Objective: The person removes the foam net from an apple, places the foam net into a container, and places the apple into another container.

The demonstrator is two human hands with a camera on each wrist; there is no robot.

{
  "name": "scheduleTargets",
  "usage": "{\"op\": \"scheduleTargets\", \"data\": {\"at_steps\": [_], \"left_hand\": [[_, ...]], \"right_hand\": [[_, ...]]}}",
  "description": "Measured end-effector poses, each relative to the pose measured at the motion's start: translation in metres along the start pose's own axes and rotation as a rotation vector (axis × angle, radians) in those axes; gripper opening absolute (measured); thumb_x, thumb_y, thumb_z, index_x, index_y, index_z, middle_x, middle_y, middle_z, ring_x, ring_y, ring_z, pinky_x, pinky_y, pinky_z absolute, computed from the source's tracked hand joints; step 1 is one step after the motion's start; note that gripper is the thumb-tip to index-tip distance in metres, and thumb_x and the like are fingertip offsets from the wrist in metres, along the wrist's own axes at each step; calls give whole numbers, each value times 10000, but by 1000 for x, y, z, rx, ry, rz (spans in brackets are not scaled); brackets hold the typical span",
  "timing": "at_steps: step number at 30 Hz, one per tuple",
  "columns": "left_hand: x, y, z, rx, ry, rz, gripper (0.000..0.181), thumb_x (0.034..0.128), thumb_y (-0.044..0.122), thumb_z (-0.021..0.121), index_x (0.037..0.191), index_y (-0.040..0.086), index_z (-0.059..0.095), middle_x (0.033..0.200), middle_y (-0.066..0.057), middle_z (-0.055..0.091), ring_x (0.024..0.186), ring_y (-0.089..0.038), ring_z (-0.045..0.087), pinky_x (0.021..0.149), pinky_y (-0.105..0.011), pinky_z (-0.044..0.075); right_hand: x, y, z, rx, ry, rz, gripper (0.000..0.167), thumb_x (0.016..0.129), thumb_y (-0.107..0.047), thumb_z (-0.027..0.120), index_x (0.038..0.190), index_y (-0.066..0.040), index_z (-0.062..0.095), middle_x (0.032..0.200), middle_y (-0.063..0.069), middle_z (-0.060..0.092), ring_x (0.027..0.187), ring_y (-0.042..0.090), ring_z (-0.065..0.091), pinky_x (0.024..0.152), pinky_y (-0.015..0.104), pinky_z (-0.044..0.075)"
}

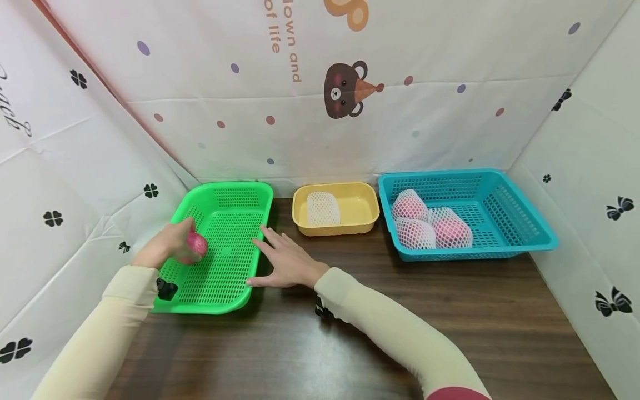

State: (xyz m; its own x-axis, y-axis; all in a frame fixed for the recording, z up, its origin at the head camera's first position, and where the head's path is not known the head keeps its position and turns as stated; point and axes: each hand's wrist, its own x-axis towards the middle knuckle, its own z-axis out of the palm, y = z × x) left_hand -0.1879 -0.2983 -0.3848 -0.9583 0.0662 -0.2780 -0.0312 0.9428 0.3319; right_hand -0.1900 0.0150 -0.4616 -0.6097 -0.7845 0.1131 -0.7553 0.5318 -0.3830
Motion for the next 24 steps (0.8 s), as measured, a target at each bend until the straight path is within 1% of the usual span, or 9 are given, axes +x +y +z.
{"op": "scheduleTargets", "data": {"at_steps": [4, 8, 11, 18, 24], "left_hand": [[1, 0, 2, 2, -16, -7, 703, 711, 80, 890, 1258, -29, 461, 1085, -271, 612, 989, -427, 621, 790, -540, 558], [3, -1, 4, 11, -30, -8, 643, 698, 70, 902, 1186, -28, 495, 1027, -235, 620, 927, -382, 620, 730, -474, 555], [4, -2, 6, 23, -37, -13, 625, 691, 62, 902, 1169, -24, 509, 1016, -228, 623, 902, -366, 624, 701, -445, 556], [5, -2, 11, 23, -45, -18, 629, 684, 46, 899, 1179, -19, 517, 1046, -242, 628, 919, -378, 633, 703, -455, 577], [8, -3, 14, 81, -47, 6, 612, 693, 64, 905, 1163, -15, 521, 1042, -244, 638, 911, -375, 634, 702, -478, 565]], "right_hand": [[2, 0, 1, -13, -2, 11, 1022, 891, -772, 556, 1648, -175, 218, 1722, 58, -36, 1577, 209, 72, 1261, 438, 91], [4, -1, 1, -13, 4, 11, 1021, 893, -769, 556, 1647, -170, 218, 1722, 67, -32, 1578, 208, 73, 1256, 485, 131], [5, -2, 1, -16, 4, 14, 1019, 895, -763, 559, 1646, -162, 223, 1722, 73, -28, 1578, 213, 71, 1249, 512, 153], [5, -3, 1, -31, -9, 38, 1024, 887, -775, 557, 1646, -173, 225, 1722, 66, -32, 1578, 194, 48, 1260, 452, 94], [5, -3, 0, -27, -8, 32, 1027, 887, -783, 546, 1646, -171, 224, 1722, 65, -32, 1579, 201, 51, 1257, 481, 119]]}}
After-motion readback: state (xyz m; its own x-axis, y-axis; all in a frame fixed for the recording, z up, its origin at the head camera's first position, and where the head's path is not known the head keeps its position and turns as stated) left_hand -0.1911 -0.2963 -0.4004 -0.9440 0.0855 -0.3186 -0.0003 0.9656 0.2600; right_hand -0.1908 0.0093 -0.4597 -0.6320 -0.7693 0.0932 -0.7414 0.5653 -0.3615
